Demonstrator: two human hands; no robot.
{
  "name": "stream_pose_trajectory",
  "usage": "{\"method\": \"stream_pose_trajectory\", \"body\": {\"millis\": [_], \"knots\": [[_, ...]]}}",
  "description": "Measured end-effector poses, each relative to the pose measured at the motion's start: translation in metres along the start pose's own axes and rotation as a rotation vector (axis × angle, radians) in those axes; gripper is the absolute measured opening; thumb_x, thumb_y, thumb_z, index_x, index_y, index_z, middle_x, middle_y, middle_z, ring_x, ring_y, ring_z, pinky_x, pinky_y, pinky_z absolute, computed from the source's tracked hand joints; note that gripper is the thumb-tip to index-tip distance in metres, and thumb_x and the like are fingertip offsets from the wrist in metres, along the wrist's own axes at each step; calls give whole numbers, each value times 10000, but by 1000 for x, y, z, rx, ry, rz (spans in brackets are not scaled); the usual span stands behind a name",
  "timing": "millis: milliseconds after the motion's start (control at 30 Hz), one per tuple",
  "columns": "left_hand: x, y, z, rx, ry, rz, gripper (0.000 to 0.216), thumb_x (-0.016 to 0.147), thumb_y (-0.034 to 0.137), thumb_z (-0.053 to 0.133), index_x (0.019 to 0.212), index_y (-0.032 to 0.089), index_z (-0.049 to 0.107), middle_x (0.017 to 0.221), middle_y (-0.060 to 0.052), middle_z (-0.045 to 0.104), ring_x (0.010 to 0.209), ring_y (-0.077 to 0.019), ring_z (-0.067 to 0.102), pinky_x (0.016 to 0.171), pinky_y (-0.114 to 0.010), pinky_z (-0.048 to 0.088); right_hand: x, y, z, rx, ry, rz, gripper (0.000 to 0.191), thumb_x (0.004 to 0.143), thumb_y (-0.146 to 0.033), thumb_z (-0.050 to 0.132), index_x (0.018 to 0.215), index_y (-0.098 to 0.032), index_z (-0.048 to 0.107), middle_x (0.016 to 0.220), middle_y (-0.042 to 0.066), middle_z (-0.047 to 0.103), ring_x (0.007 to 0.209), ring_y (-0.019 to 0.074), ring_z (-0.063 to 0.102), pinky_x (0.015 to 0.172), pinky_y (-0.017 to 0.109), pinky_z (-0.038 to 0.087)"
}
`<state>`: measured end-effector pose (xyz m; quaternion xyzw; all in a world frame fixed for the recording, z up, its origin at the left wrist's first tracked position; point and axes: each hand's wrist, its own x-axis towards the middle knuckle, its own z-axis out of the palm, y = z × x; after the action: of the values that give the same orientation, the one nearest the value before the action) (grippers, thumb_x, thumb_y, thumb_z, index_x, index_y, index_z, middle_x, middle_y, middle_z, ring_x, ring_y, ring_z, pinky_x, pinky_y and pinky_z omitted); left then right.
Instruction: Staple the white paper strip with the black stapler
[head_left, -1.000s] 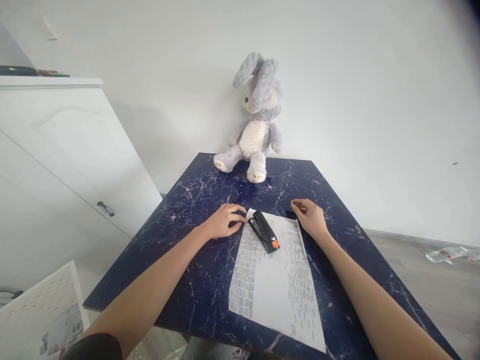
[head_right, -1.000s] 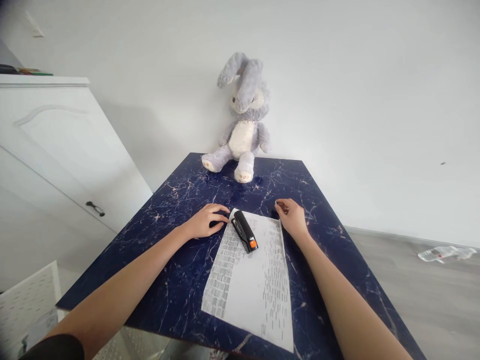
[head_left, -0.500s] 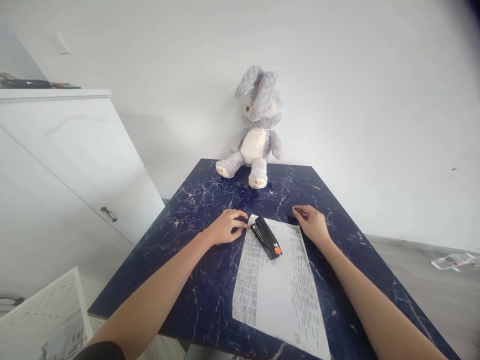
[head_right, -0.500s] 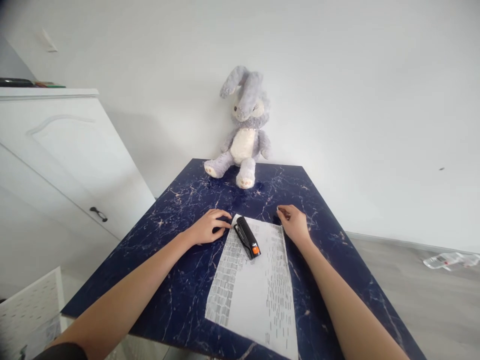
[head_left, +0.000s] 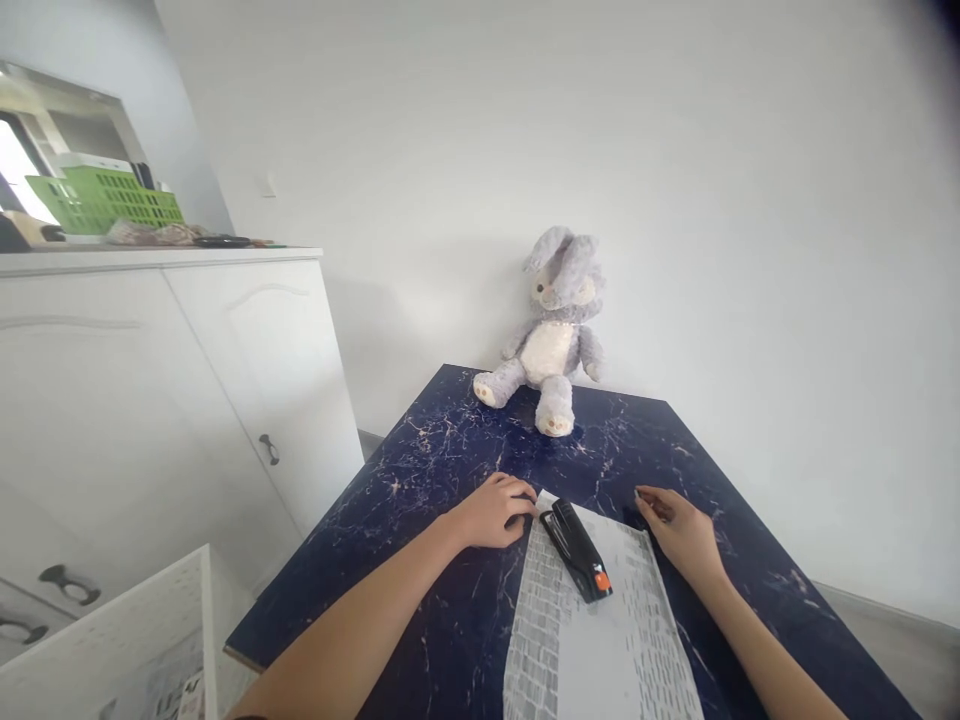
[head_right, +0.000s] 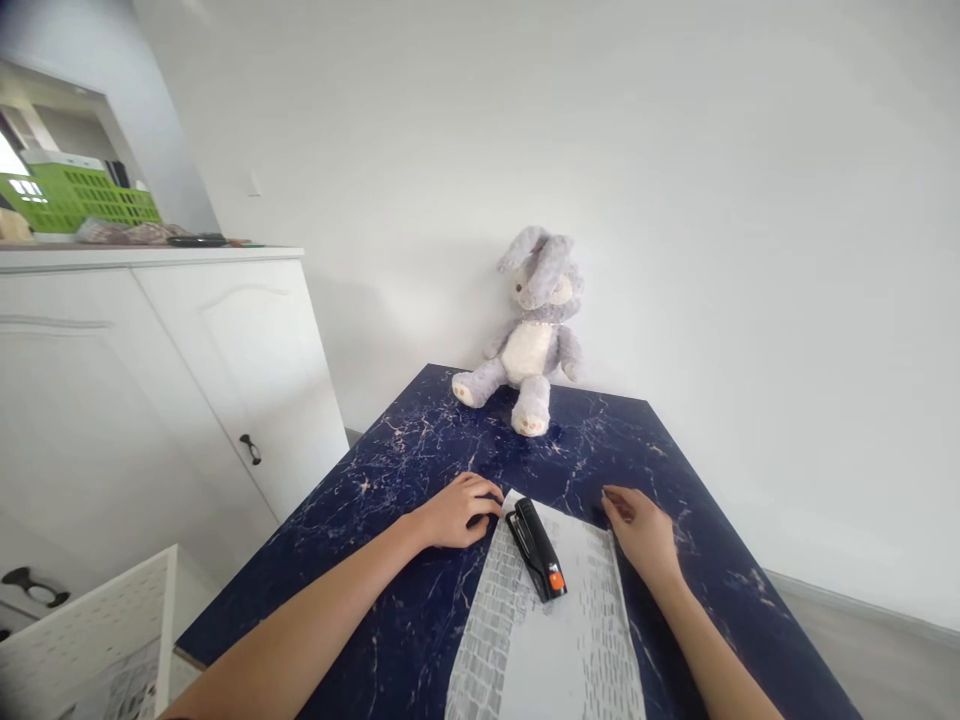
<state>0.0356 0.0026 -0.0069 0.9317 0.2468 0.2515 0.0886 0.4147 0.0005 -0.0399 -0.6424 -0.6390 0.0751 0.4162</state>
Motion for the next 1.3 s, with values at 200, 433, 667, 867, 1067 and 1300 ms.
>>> {"method": "stream_pose_trajectory", "body": {"millis": [200, 433, 667, 867, 1067, 1300], "knots": [[0, -1, -2, -14, -30, 2, 321, 861, 131, 619, 1087, 274, 796, 1292, -44, 685, 1192, -222, 633, 1128, -413, 367, 0, -1, -4, -122, 37, -10, 454, 816, -550, 540, 964, -184, 765, 910, 97, 779, 758, 270, 732, 745, 389, 563], [1, -2, -1, -16, -24, 3, 324, 852, 121, 612, 1060, 272, 810, 1271, -45, 690, 1162, -227, 645, 1113, -428, 391, 1, -6, -11, -165, 11, 20, 441, 779, -568, 526, 883, -203, 750, 856, 111, 776, 733, 295, 728, 713, 410, 553], [-1, -3, -1, -11, -38, -9, 343, 842, 114, 622, 1060, 299, 811, 1273, -44, 689, 1167, -236, 640, 1121, -450, 388, 6, 8, -2, -195, -33, -59, 384, 773, -539, 538, 839, -232, 759, 872, 105, 775, 756, 315, 732, 732, 447, 561], [-5, -6, 2, -27, 0, 2, 334, 837, 112, 618, 1050, 291, 804, 1272, -43, 683, 1139, -227, 645, 1120, -437, 391, 7, 10, 0, -184, -47, -95, 397, 827, -533, 528, 869, -246, 799, 937, 96, 774, 753, 295, 731, 730, 435, 579], [-8, -4, 0, -58, 92, -18, 367, 885, 105, 575, 1158, 265, 761, 1169, -72, 698, 1060, -211, 654, 1021, -405, 440, 7, 11, 3, -146, -46, -162, 387, 880, -477, 487, 809, -280, 813, 932, 92, 766, 850, 314, 721, 804, 474, 581], [-5, 0, -7, -68, 105, -1, 335, 872, 82, 570, 1094, 243, 763, 1124, -65, 682, 1017, -185, 640, 992, -378, 444, 8, 20, 9, -225, -2, -233, 308, 901, -329, 469, 747, -271, 729, 896, 97, 709, 852, 303, 661, 969, 524, 481]]}}
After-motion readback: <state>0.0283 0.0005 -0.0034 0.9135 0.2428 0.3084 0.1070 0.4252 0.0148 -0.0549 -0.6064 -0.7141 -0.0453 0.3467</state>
